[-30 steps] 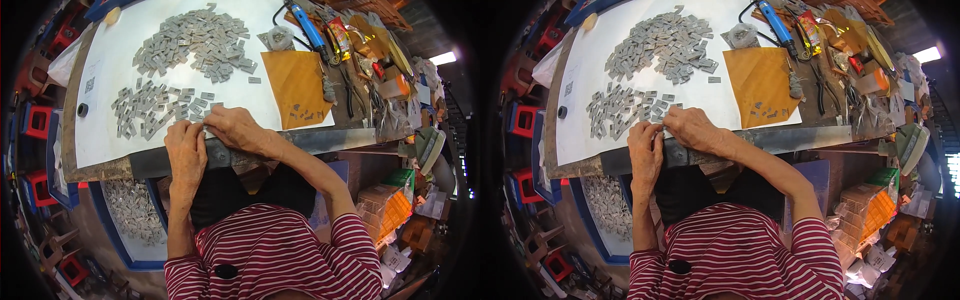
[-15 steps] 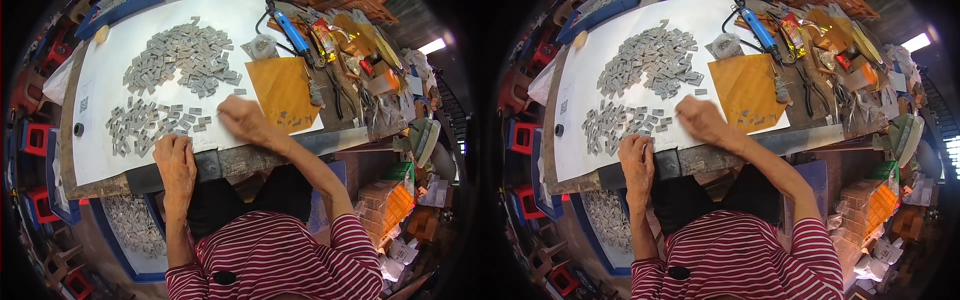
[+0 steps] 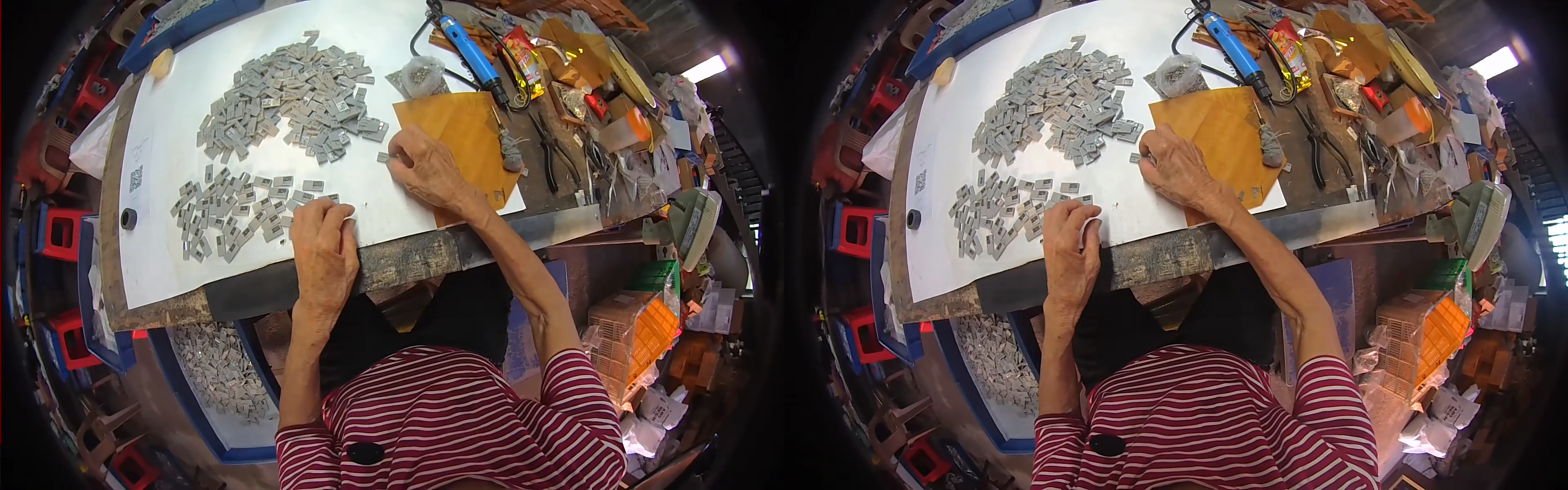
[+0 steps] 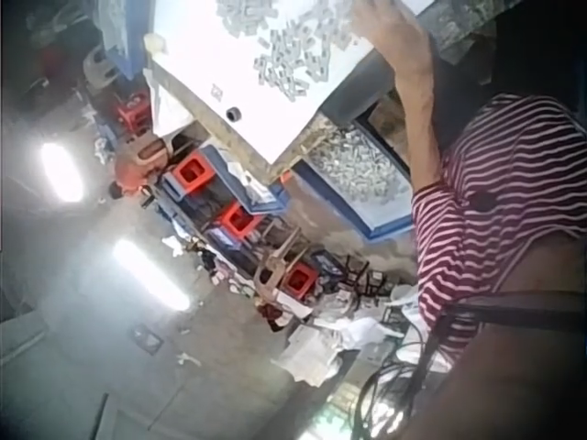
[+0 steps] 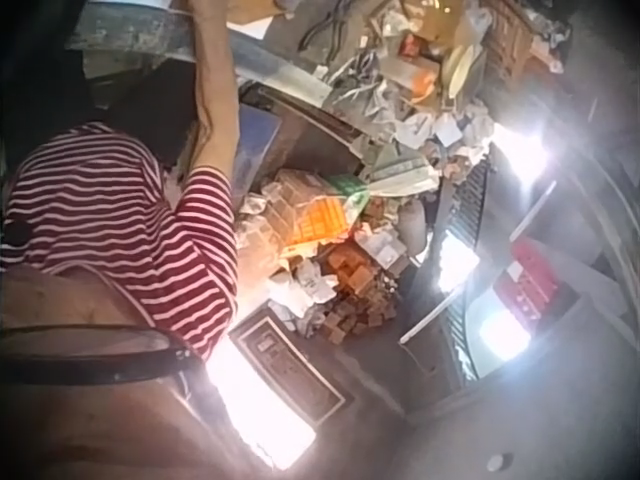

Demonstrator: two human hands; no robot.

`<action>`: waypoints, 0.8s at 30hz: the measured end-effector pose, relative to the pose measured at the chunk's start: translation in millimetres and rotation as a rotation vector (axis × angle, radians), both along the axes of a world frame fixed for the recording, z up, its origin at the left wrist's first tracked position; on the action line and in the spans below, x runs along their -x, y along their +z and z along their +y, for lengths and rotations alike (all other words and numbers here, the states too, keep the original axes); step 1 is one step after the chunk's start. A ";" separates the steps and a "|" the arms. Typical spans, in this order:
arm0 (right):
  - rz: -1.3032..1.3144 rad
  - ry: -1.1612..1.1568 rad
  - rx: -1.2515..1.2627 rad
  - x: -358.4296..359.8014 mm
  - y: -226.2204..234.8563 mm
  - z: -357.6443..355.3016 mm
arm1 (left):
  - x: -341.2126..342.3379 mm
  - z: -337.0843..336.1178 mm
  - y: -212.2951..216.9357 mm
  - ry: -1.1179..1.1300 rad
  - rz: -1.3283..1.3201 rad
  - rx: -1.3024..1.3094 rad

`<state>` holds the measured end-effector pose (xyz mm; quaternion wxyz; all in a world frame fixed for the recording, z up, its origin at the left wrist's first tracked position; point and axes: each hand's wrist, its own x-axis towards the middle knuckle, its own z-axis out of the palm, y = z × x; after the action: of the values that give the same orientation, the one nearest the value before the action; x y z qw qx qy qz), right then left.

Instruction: The person is manually assembling small metal parts on a workbench.

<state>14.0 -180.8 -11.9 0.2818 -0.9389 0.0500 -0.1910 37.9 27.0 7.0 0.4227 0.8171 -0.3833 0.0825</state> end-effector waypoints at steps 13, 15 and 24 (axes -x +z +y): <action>-0.149 0.072 -0.092 16.3 9.6 14.0 | 4.5 -18.4 -4.8 -0.068 0.073 0.045; -0.289 0.109 0.007 25.2 10.1 22.9 | 14.5 -22.2 10.2 0.019 0.569 0.133; -0.445 0.262 0.270 69.4 19.6 46.5 | 8.3 -17.3 -2.1 -0.243 1.129 0.451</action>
<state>-55.4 -134.3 7.7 0.1805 -0.9015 -0.1604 -0.3592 29.6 9.7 4.9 0.7290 0.5754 -0.1640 -0.3324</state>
